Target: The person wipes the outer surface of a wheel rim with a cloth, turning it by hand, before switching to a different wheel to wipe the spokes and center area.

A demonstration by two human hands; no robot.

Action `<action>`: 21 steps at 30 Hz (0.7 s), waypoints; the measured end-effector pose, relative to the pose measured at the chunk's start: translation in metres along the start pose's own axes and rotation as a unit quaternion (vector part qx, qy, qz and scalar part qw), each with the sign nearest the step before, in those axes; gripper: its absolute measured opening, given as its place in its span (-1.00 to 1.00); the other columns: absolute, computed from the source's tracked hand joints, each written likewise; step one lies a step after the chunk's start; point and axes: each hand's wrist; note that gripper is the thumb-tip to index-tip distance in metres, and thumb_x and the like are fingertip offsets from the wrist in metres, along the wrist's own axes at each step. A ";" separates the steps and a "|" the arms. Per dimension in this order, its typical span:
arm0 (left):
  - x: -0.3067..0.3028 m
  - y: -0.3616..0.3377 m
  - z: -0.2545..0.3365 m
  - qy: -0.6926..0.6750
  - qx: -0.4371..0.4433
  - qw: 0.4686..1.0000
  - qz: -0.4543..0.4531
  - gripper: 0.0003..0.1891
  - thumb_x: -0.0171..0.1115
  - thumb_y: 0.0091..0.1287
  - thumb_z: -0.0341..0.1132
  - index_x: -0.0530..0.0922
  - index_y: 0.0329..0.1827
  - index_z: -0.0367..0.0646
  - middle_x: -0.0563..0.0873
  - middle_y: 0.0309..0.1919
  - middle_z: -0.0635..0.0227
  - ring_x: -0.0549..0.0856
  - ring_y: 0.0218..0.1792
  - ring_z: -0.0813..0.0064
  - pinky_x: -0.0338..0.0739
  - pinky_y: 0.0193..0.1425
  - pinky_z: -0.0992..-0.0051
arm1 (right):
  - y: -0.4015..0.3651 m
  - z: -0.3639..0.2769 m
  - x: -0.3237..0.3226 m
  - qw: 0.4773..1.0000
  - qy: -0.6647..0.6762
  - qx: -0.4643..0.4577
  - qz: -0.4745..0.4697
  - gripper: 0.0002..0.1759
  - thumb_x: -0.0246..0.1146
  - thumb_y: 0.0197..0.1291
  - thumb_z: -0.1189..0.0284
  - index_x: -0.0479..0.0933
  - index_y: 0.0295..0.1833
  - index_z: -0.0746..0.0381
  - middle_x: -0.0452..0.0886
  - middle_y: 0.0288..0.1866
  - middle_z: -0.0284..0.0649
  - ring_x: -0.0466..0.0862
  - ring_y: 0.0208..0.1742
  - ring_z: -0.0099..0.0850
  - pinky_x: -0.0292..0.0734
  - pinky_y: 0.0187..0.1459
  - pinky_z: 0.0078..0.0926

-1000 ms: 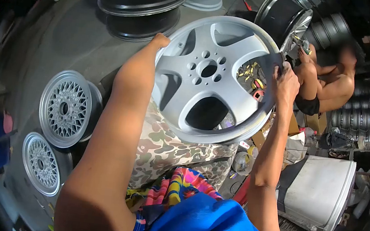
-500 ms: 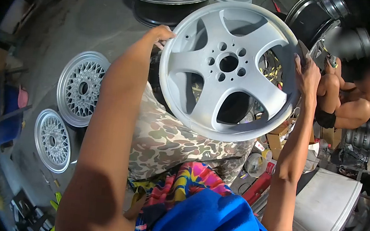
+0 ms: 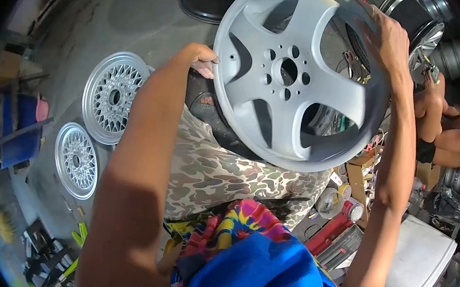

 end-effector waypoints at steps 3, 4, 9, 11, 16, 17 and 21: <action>-0.005 -0.014 0.009 0.142 0.012 0.990 0.004 -0.59 0.11 0.53 -0.20 0.57 0.27 -0.31 0.76 0.16 0.13 0.77 0.10 0.31 0.73 0.16 0.32 | -0.004 0.000 -0.002 0.995 -0.004 -0.072 0.067 -0.64 0.31 0.39 0.15 0.61 0.10 0.18 0.71 -0.22 0.02 0.72 -0.15 0.09 0.62 -0.17 -0.03; -0.019 -0.013 0.015 0.171 0.065 0.982 0.046 -0.54 0.19 0.44 -0.18 0.57 0.31 -0.24 0.74 0.19 0.10 0.75 0.11 0.21 0.68 0.19 0.27 | -0.006 -0.011 -0.012 0.998 0.020 -0.047 0.042 -0.66 0.39 0.25 0.22 0.61 -0.02 0.24 0.71 -0.22 0.08 0.73 -0.13 0.09 0.64 -0.12 -0.06; -0.038 -0.038 0.050 0.103 0.335 0.899 0.263 -0.45 0.27 0.29 -0.06 0.61 0.29 -0.18 0.70 0.24 0.09 0.68 0.22 0.10 0.54 0.27 0.20 | -0.011 -0.084 -0.032 0.992 0.094 -0.055 0.064 -0.77 0.41 0.11 0.41 0.58 -0.18 0.29 0.71 -0.25 0.03 0.74 -0.16 0.07 0.65 -0.11 -0.06; -0.042 -0.043 0.053 0.083 0.398 0.860 0.309 -0.41 0.24 0.30 0.02 0.61 0.29 -0.19 0.69 0.25 0.08 0.65 0.25 0.12 0.51 0.30 0.18 | -0.012 -0.105 -0.035 0.998 0.049 -0.033 0.030 -0.77 0.41 0.14 0.39 0.58 -0.19 0.29 0.70 -0.26 0.03 0.73 -0.19 0.08 0.65 -0.13 -0.04; -0.022 -0.036 0.072 0.055 0.376 0.869 0.318 0.01 0.04 0.23 0.57 0.58 0.35 -0.25 0.64 0.33 -0.01 0.60 0.37 0.04 0.42 0.44 0.12 | -0.024 -0.099 -0.025 0.999 0.021 -0.012 0.046 -0.77 0.41 0.21 0.34 0.57 -0.20 0.26 0.70 -0.27 0.00 0.73 -0.28 0.00 0.63 -0.21 -0.06; -0.017 -0.042 0.073 0.051 0.379 0.869 0.315 0.01 0.04 0.23 0.57 0.58 0.35 -0.25 0.64 0.33 -0.01 0.60 0.37 0.04 0.42 0.44 0.12 | -0.025 -0.092 -0.021 0.997 0.035 -0.013 0.066 -0.75 0.42 0.20 0.33 0.56 -0.19 0.25 0.70 -0.28 -0.03 0.74 -0.30 -0.03 0.64 -0.24 -0.10; -0.014 -0.058 0.057 0.147 0.317 0.863 0.365 0.14 0.04 0.13 0.71 0.57 0.40 -0.19 0.67 0.29 -0.05 0.60 0.37 -0.04 0.41 0.45 0.05 | -0.032 -0.096 -0.010 0.997 -0.021 -0.038 0.056 -0.65 0.31 0.39 0.10 0.55 -0.09 0.19 0.72 -0.23 -0.11 0.74 -0.27 0.00 0.65 -0.26 -0.13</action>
Point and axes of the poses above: each hand's wrist, its own y-axis towards the middle knuckle, its own x-axis out of the palm, z = x × y
